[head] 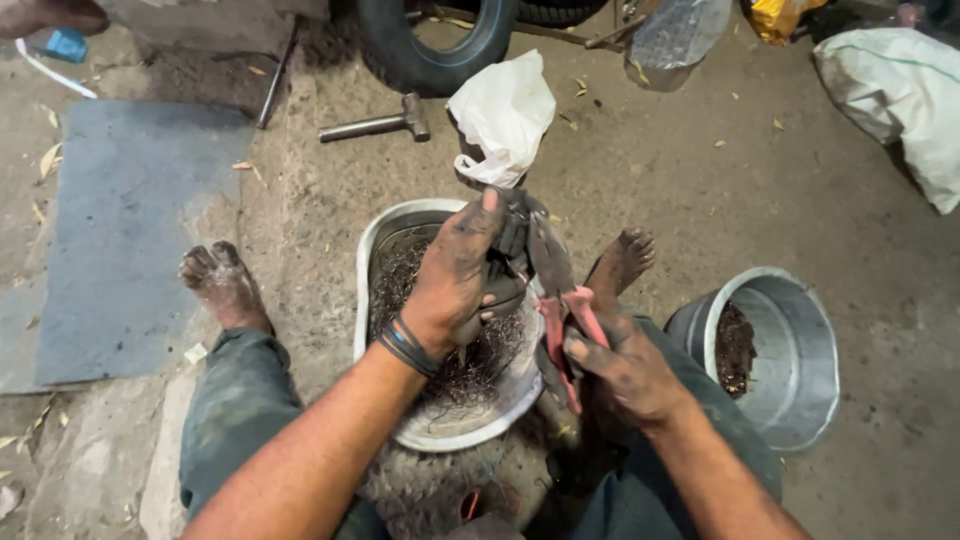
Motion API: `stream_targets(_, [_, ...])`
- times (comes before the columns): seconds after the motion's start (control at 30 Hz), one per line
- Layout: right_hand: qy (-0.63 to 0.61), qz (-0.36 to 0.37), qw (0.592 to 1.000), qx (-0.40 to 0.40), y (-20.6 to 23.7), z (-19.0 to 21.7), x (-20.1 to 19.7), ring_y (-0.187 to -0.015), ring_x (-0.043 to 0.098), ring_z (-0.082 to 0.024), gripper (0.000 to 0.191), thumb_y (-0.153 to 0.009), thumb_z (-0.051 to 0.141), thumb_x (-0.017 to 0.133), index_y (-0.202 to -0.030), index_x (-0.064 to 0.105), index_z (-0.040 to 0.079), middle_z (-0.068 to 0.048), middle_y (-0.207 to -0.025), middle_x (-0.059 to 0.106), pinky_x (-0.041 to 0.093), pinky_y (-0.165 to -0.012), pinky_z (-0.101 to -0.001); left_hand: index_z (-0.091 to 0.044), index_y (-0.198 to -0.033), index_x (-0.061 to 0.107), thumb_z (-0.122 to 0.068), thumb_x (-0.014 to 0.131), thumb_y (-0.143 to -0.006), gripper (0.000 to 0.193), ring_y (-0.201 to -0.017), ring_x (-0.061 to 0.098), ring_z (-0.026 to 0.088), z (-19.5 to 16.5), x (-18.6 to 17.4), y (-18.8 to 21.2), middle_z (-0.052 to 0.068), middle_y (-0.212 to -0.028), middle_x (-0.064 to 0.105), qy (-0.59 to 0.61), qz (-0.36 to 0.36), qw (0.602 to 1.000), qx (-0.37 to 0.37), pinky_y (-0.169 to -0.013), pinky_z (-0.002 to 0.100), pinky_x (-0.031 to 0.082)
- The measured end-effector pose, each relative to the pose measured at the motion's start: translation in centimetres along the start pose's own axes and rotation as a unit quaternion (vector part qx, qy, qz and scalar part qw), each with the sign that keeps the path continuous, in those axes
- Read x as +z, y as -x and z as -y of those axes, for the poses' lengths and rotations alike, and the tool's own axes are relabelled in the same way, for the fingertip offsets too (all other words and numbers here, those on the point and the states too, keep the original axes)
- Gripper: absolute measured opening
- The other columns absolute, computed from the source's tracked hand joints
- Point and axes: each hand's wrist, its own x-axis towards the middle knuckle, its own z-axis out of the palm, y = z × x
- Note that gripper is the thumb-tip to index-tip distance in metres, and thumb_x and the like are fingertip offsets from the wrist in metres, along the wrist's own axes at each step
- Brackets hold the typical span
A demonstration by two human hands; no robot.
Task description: The person sits on the ground holding a metal component in one hand and pliers in the other, repeatedly pulling wire out of the component over a basin filled with wire scraps. Extracted pieces drop into the basin, and a second basin of collected scrap sits nearby.
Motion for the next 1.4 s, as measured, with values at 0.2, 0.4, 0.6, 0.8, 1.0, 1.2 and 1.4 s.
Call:
stream_targets(0.2, [0.455, -0.177, 0.834, -0.258, -1.6, 0.7, 1.9, -0.072, 0.059, -0.02, 0.029, -0.087, 0.023, 0.082, -0.101, 0.071, 0.001, -0.007, -0.08, 0.061, 0.05, -0.069, -0.0326, -0.011, -0.123, 0.067, -0.049, 0.057, -0.099, 0.047, -0.048, 0.05, 0.003, -0.2, 1.2, -1.0, -0.002, -0.08, 0.066, -0.021, -0.136, 0.99, 0.012, -0.036, 0.021, 0.03])
stream_targets(0.4, [0.432, -0.174, 0.836, -0.289, -2.0, 2.6, 2.6, -0.084, 0.067, -0.026, 0.026, -0.084, 0.011, 0.082, -0.105, 0.069, 0.001, -0.011, -0.096, 0.067, 0.054, -0.077, -0.0358, -0.004, -0.108, 0.064, -0.051, 0.059, -0.099, 0.048, -0.042, 0.048, 0.009, 0.2, 0.3, -0.5, 0.004, -0.071, 0.065, -0.036, -0.11, 0.993, -0.014, -0.034, 0.024, 0.033])
stream_targets(0.6, [0.578, -0.221, 0.699, -0.358, -2.5, 3.3, 3.9, -0.109, 0.063, -0.039, 0.04, -0.076, 0.016, 0.086, -0.113, 0.076, 0.008, -0.019, -0.121, 0.062, 0.052, -0.092, -0.0461, -0.005, -0.11, 0.068, -0.045, 0.055, -0.101, 0.043, -0.05, 0.051, 0.005, 0.3, 0.2, -0.1, -0.001, -0.078, 0.066, -0.014, -0.171, 0.985, -0.026, -0.041, 0.022, 0.036])
stream_targets(0.8, [0.636, -0.23, 0.659, -0.33, -2.0, 4.0, 4.0, -0.104, 0.061, -0.034, 0.04, -0.072, 0.019, 0.089, -0.109, 0.076, 0.007, -0.015, -0.116, 0.063, 0.05, -0.088, -0.0465, -0.007, -0.104, 0.066, -0.042, 0.055, -0.105, 0.037, -0.052, 0.04, 0.008, 1.3, -0.6, 0.1, -0.005, -0.07, 0.044, -0.086, -0.199, 0.976, -0.014, -0.041, 0.026, 0.031])
stream_targets(1.0, [0.654, -0.244, 0.627, -0.345, -2.0, 3.7, 4.0, -0.102, 0.062, -0.036, 0.04, -0.071, 0.019, 0.087, -0.108, 0.076, 0.007, -0.013, -0.116, 0.064, 0.051, -0.087, -0.0462, -0.005, -0.103, 0.069, -0.04, 0.054, -0.108, 0.038, -0.07, 0.043, 0.004, 3.0, -0.8, -0.4, -0.007, -0.079, 0.051, -0.08, -0.178, 0.978, 0.07, -0.057, 0.024, 0.038])
stream_targets(1.2, [0.588, -0.197, 0.752, -0.224, -1.8, 3.7, 3.3, -0.107, 0.065, -0.033, 0.037, -0.083, 0.021, 0.083, -0.115, 0.072, 0.006, -0.012, -0.123, 0.065, 0.054, -0.089, -0.0426, -0.004, -0.101, 0.069, -0.039, 0.051, -0.106, 0.04, -0.066, 0.053, 0.007, 1.9, -0.7, 0.0, -0.002, -0.079, 0.062, -0.069, -0.16, 0.985, -0.003, -0.056, 0.024, 0.043])
stream_targets(1.4, [0.644, -0.2, 0.674, -0.303, -1.7, 3.7, 3.2, -0.116, 0.06, -0.037, 0.044, -0.074, 0.017, 0.083, -0.115, 0.074, 0.005, -0.015, -0.126, 0.063, 0.05, -0.097, -0.0475, -0.005, -0.111, 0.068, -0.043, 0.054, -0.102, 0.041, -0.061, 0.049, 0.009, 1.4, -0.3, 0.0, -0.003, -0.077, 0.061, -0.062, -0.183, 0.981, -0.026, -0.047, 0.027, 0.037])
